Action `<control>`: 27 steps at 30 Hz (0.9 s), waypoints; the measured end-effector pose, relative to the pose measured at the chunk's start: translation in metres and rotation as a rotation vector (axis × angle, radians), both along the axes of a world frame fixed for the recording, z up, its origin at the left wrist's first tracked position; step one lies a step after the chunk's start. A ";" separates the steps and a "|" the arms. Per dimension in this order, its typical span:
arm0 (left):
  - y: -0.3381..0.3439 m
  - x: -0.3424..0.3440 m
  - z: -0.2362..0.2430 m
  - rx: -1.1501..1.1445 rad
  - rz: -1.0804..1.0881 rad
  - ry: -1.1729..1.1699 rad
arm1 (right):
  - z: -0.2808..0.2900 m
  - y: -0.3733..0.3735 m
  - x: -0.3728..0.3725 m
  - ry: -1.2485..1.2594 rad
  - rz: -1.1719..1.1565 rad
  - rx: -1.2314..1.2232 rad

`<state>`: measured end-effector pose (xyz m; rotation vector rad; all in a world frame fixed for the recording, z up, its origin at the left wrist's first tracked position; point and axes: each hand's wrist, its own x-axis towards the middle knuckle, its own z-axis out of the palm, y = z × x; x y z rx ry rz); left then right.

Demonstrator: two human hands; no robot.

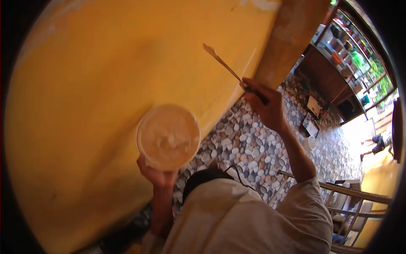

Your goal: The person applies plaster onto a cracked wall using a putty knife while holding a lid with plaster. The person then walks to a table and mixes plaster on the lid using a putty knife.

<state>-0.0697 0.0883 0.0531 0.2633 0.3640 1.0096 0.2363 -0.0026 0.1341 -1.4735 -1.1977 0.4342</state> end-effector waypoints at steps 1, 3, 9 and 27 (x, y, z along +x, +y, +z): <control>0.006 0.007 -0.001 -0.025 0.007 0.005 | -0.018 -0.006 -0.005 -0.289 -0.118 0.069; 0.009 0.013 -0.002 0.032 -0.014 -0.046 | -0.045 -0.011 -0.023 -0.388 -0.103 0.109; 0.000 -0.001 -0.022 -0.032 -0.159 -0.296 | -0.084 -0.053 -0.067 -0.532 -0.052 0.066; -0.021 0.019 -0.062 -0.220 -0.384 -0.283 | -0.115 -0.098 -0.089 -0.672 -0.249 -0.041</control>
